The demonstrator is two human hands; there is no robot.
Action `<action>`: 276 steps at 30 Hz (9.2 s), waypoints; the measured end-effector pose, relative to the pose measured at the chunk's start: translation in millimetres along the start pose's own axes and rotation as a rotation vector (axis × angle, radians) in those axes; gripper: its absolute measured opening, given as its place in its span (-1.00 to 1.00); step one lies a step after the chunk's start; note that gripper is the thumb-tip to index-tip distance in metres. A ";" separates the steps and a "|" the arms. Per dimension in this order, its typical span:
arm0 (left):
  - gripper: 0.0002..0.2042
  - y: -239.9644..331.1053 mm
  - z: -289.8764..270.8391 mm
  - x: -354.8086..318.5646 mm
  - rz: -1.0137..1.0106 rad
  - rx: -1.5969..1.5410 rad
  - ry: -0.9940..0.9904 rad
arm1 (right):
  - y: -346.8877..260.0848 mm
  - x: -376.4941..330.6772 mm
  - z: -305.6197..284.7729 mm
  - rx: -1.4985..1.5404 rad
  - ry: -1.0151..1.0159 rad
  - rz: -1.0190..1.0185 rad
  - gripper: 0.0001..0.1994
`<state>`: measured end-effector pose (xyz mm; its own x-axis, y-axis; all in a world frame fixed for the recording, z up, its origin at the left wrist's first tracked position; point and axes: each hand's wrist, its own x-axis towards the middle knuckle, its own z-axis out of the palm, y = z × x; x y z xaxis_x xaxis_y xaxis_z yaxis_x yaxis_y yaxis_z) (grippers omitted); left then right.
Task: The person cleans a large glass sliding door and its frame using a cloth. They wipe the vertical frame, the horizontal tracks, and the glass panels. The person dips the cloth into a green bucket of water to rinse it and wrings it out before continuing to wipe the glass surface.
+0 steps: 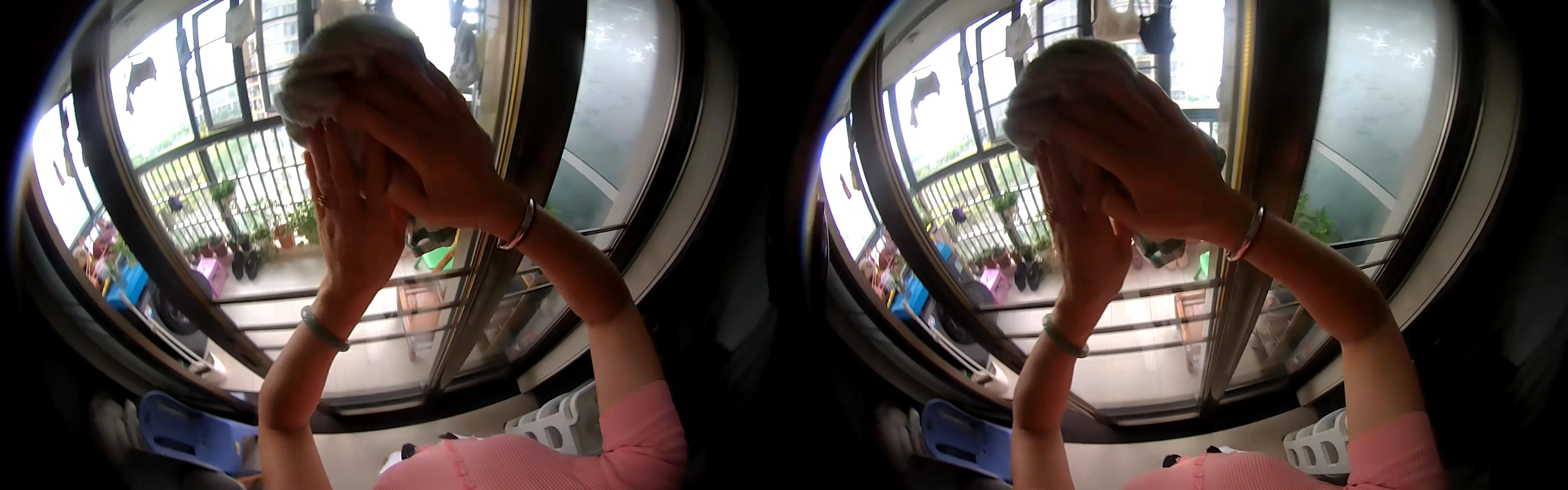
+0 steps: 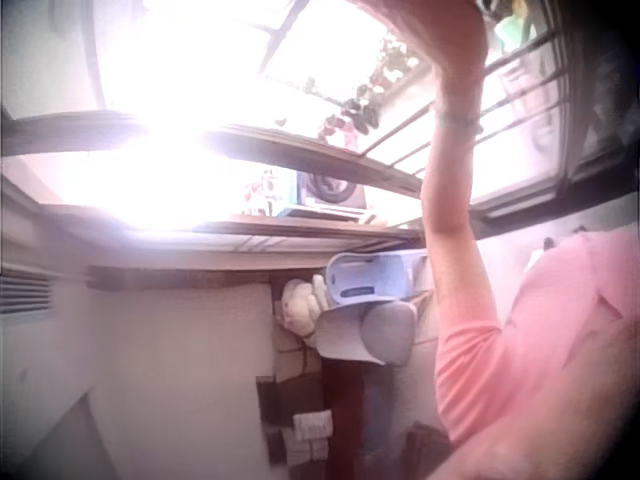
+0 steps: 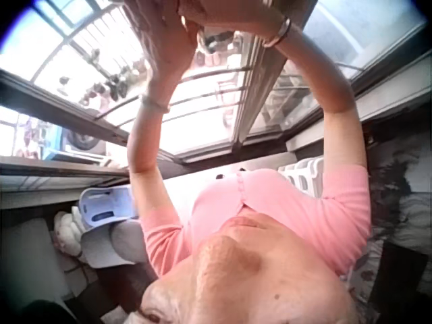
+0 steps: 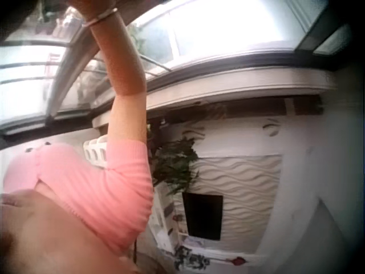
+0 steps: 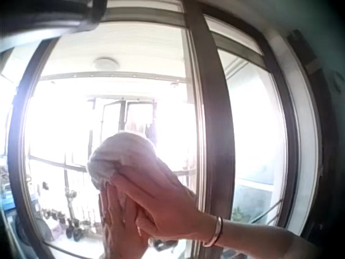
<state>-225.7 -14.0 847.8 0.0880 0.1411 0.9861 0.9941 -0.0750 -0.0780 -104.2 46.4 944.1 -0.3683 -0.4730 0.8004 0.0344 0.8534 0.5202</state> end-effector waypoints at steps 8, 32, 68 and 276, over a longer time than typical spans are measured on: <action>-0.34 23.7 -4.1 -143.2 -0.287 0.022 -0.217 | -69.9 -79.5 38.0 0.135 -0.354 0.073 -0.50; -0.28 65.6 18.2 -278.1 -0.730 -0.149 -0.007 | -152.8 -200.1 118.7 0.044 -0.507 -0.181 -0.73; -0.10 -26.8 7.9 -380.4 -1.251 -0.007 0.157 | -268.2 -155.5 260.3 0.269 -0.556 -0.227 -0.63; -0.43 -95.6 -14.6 -12.4 -0.767 -0.083 0.198 | -9.0 84.7 143.8 0.380 -0.344 0.097 -0.62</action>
<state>-322.8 -23.0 845.3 -0.6396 0.0060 0.7687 0.7643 -0.1021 0.6367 -269.3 30.2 964.4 -0.6663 -0.3431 0.6621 -0.2331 0.9392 0.2522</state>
